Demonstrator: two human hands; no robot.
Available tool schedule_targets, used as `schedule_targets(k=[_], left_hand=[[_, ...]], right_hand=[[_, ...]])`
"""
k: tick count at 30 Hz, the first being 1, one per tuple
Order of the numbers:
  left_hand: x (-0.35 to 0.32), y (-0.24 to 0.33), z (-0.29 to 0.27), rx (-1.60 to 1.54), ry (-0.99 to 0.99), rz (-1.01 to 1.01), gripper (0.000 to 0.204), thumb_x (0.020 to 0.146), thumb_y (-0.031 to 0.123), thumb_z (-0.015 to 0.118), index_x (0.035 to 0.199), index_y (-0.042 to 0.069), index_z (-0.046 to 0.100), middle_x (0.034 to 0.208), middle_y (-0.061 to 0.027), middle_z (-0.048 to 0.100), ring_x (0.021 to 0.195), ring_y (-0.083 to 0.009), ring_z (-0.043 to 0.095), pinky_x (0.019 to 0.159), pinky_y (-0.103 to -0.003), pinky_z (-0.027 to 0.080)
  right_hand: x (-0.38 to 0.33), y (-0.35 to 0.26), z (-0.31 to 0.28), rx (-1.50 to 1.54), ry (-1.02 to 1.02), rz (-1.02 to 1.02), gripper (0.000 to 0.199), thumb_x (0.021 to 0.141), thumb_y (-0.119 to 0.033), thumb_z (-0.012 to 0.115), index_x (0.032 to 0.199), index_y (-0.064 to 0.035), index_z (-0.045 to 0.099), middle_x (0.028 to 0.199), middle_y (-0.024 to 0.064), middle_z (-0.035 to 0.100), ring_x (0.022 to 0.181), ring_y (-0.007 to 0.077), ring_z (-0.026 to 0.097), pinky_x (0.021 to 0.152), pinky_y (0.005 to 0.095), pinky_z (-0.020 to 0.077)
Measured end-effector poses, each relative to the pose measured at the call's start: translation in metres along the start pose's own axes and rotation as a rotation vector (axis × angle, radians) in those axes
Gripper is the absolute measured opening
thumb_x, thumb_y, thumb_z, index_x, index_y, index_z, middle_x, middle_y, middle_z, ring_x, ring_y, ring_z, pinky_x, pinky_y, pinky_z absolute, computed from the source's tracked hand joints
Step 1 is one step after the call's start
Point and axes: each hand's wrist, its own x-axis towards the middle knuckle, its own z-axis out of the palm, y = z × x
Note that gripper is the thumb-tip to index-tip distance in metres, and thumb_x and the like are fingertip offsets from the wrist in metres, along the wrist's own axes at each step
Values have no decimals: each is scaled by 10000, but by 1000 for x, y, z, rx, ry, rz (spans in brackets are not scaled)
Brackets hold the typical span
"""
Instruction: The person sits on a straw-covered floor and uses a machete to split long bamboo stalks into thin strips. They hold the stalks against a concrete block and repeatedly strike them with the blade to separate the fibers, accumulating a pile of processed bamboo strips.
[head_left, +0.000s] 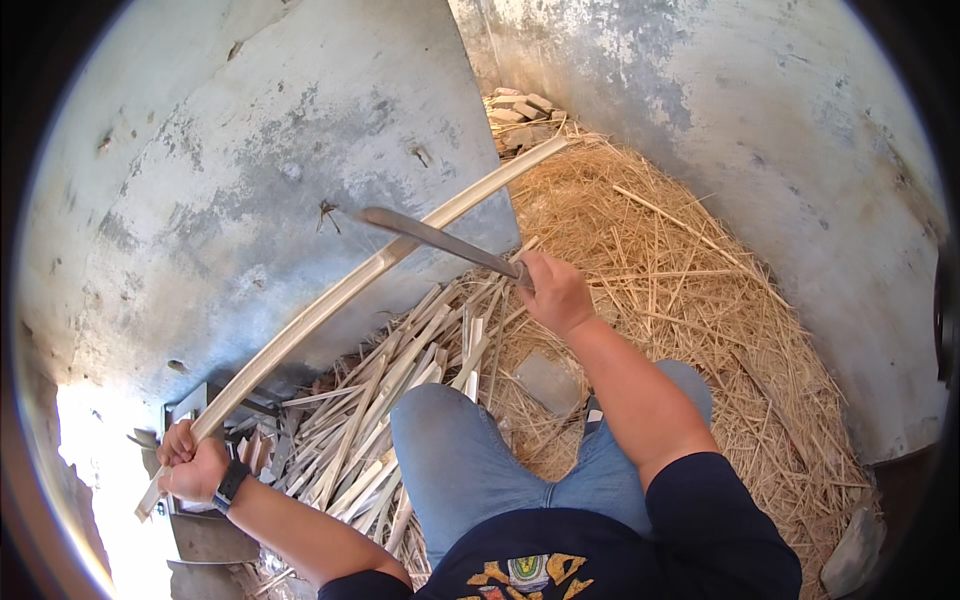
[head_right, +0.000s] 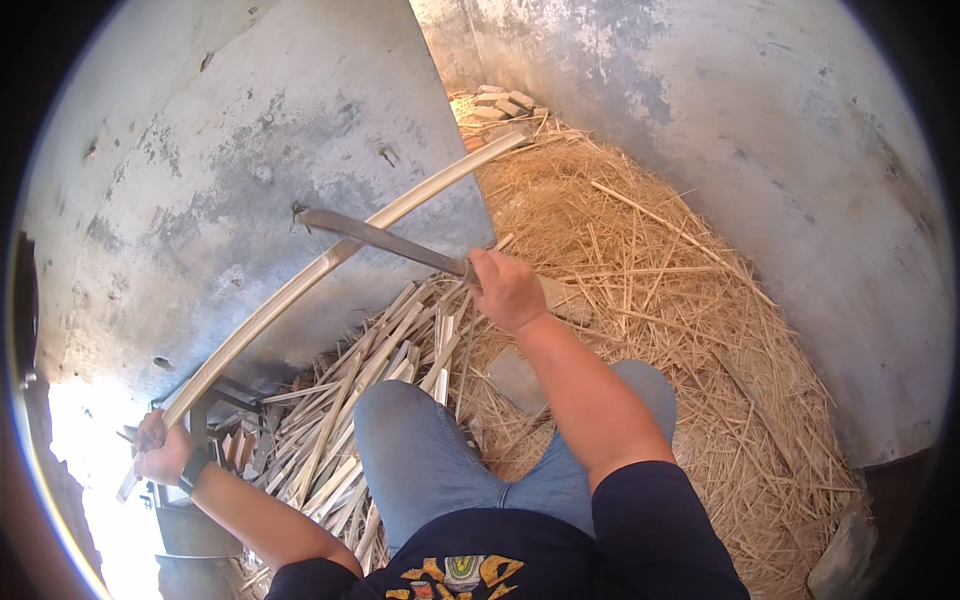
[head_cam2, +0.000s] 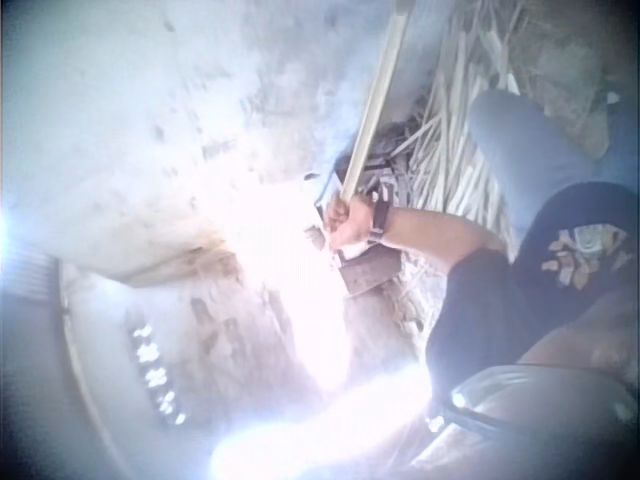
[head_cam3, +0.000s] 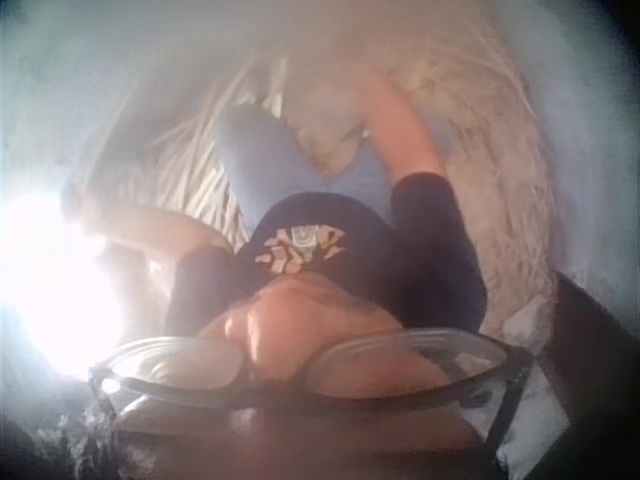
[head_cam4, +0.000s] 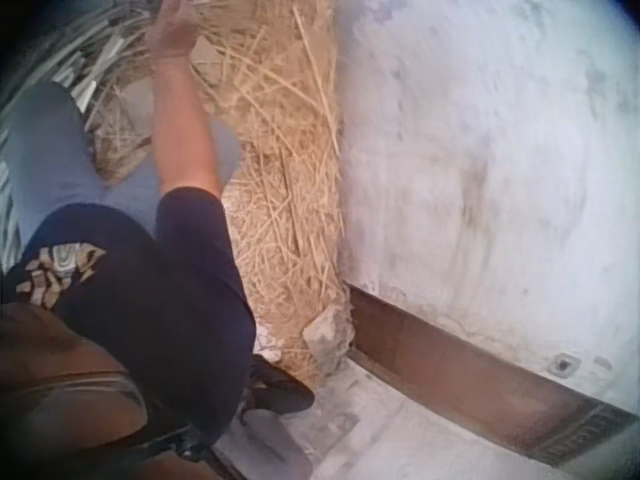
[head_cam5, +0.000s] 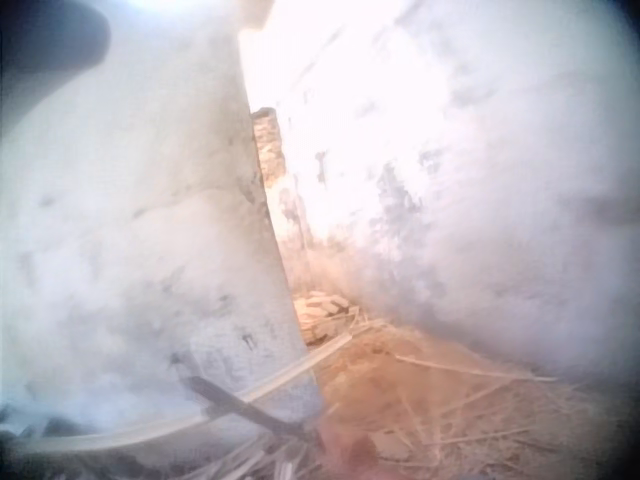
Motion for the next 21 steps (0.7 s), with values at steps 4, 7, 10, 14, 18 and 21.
schedule_targets(k=[4,7,10,14,18,21], left_hand=[[16,24,-14,52,-105,123,711,948,788,284,712,124,373,616,1,282,522,-141,268,497,-295,264],[15,44,-19,-35,-121,27,714,946,790,288,710,121,372,617,2,280,526,-143,266,499,-298,265],[13,44,-25,0,-76,32,706,948,779,300,707,120,375,618,-1,291,531,-144,276,502,-303,269],[4,21,-21,-8,-88,21,732,914,822,303,685,132,382,603,7,282,522,-143,283,502,-296,276],[-23,-38,12,-91,-17,-68,754,916,837,257,684,133,399,595,19,281,514,-133,274,496,-292,277],[-52,-82,46,-50,41,-107,756,917,838,250,683,135,400,598,17,271,520,-139,261,499,-296,271]], right_hand=[[4,49,-15,-120,22,616,254,917,-140,642,1149,-62,570,925,172,675,811,331,681,710,444,553],[-3,81,-23,-69,85,828,258,925,-159,647,1139,-44,563,927,180,681,821,338,684,692,442,546],[15,19,-27,154,154,753,295,929,-186,656,1157,-23,565,911,193,691,826,367,688,710,449,539],[11,-25,-14,296,265,484,288,924,-206,678,1113,-16,574,847,189,692,802,355,702,712,451,529],[-3,-63,-16,385,27,332,244,904,-160,684,1081,-32,576,880,161,707,808,330,709,706,416,550],[-12,-90,-11,319,-152,121,244,881,-129,691,1092,-54,592,894,140,711,816,306,714,719,399,574]])
